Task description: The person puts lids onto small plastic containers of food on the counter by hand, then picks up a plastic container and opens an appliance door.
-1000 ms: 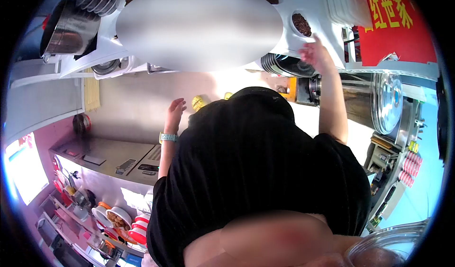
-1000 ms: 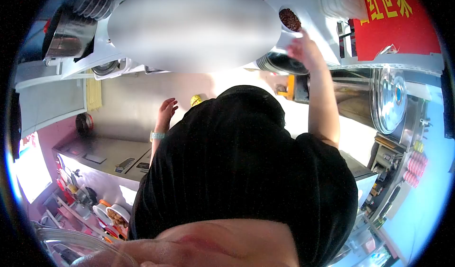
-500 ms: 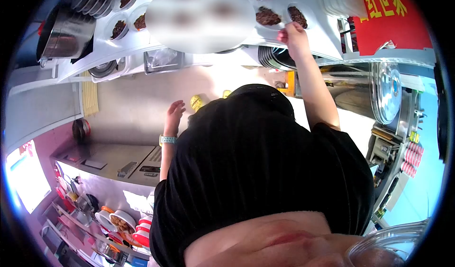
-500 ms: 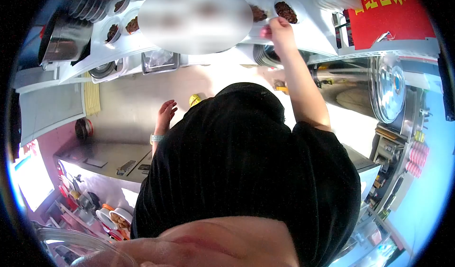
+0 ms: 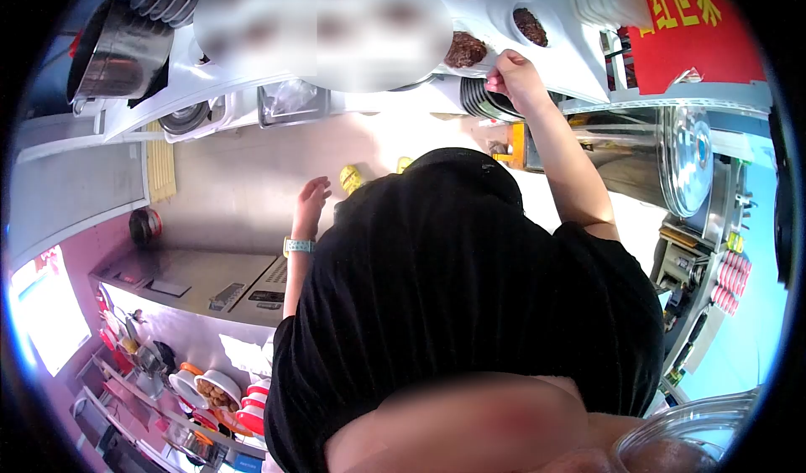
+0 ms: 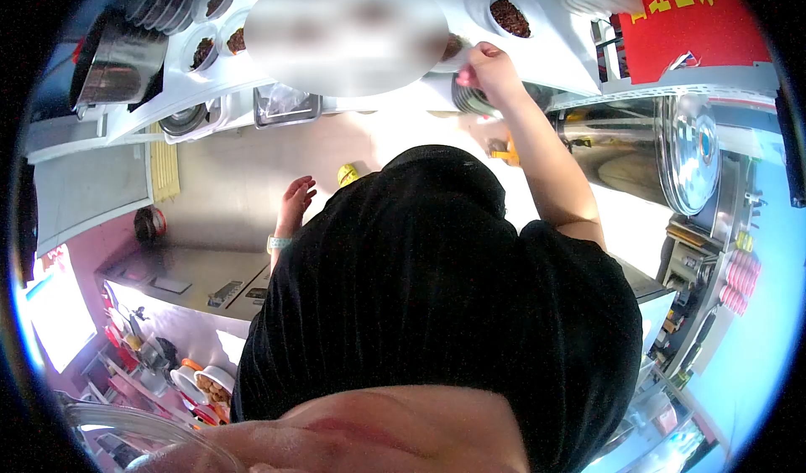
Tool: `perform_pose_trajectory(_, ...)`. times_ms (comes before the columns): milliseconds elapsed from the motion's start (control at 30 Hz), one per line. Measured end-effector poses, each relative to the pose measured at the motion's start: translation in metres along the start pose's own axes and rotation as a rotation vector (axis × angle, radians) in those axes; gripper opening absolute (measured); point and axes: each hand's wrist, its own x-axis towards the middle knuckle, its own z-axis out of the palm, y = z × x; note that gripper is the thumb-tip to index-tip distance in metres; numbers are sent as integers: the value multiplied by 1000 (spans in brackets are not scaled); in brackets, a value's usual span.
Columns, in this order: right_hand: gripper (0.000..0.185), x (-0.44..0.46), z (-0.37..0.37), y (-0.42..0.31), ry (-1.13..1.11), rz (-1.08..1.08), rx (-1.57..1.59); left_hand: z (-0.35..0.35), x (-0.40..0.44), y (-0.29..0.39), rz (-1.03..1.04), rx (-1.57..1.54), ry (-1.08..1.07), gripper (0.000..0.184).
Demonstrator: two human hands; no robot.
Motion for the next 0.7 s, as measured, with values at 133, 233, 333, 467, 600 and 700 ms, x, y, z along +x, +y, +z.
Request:
perform_pose_trajectory(133,13,6,-9,-3,79,-168,95,0,-5,-3,8,10,0,32)
perform_pose_trajectory(233,14,12,-8,6,-15,3,15,-4,-3,-10,12,1,-5,32)
perform_pose_trajectory(333,14,3,-3,-6,-29,-28,42,-7,2,-16,12,-11,-12,31)
perform_pose_trajectory(467,11,8,-3,-2,-6,-57,120,-5,-5,-12,12,-10,15,31)
perform_pose_trajectory(600,10,6,-6,-16,26,-43,113,0,-5,-8,-9,-8,20,31)
perform_pose_trajectory(700,9,-1,-8,-26,23,-100,166,-1,-11,-6,9,8,43,31)
